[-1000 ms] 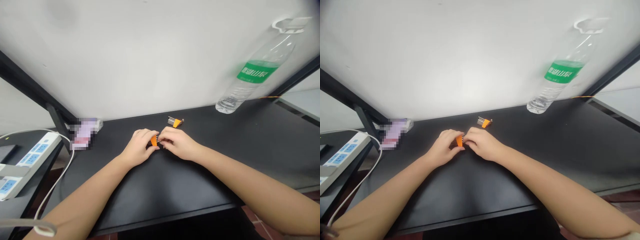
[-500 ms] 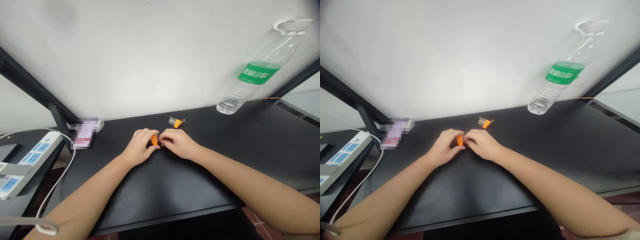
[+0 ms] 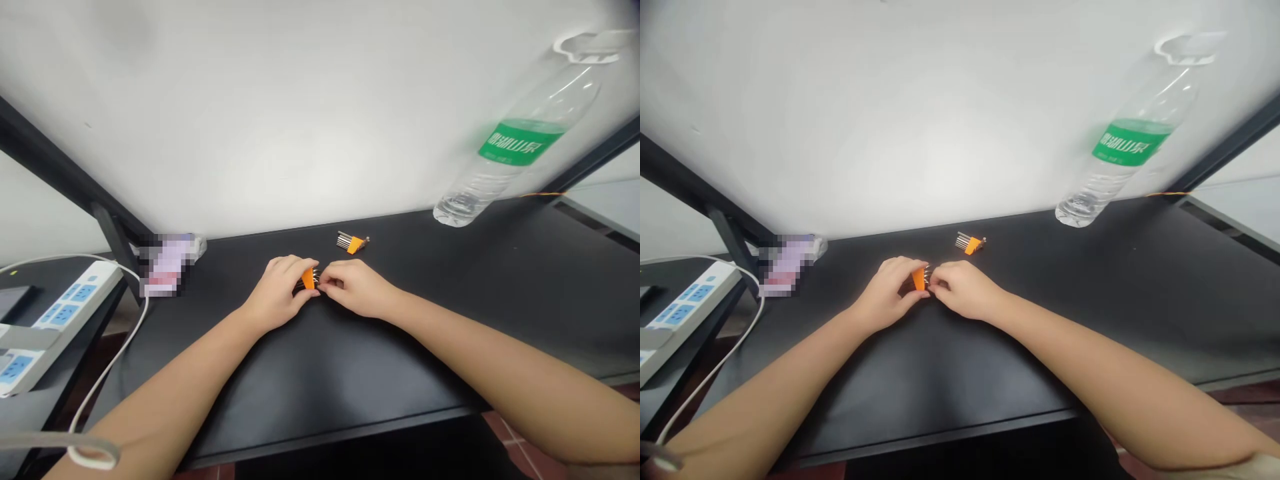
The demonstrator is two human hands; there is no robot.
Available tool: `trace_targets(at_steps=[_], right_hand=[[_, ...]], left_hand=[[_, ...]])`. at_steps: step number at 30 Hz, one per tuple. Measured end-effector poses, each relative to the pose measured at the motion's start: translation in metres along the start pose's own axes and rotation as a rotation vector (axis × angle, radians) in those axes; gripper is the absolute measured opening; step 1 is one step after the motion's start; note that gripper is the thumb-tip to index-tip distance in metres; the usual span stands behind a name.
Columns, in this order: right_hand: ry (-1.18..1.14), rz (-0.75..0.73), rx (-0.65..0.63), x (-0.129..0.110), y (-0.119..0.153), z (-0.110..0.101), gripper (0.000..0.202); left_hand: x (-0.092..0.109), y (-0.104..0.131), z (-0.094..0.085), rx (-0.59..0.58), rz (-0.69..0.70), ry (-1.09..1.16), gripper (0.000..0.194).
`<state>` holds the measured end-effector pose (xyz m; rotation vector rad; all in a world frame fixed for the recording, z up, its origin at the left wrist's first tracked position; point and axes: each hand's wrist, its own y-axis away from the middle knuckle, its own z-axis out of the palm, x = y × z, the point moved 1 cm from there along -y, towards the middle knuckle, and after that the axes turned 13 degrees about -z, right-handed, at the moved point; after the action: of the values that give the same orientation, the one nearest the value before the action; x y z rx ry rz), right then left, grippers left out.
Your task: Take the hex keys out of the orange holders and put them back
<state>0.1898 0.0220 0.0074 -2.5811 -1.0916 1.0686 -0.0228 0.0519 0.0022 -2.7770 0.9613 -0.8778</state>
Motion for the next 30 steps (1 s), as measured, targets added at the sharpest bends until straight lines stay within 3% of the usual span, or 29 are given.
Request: trace_targets(at_steps=[14,23,30], right_hand=[[0.160,0.063,-0.049,0.006,-0.001,-0.001,0.015],[0.255,0.143,-0.191,0.023,0.005,-0.019,0.006],[0.427,0.312,-0.347,0.017,0.007,-0.027,0.008]], left_hand=[[0.003,0.000,-0.002,-0.022,0.028,0.000,0.046],[0.000,0.001,-0.001,-0.005,-0.018,-0.009,0.047],[-0.001,0.001,-0.001,-0.002,-0.025,-0.005,0.048]])
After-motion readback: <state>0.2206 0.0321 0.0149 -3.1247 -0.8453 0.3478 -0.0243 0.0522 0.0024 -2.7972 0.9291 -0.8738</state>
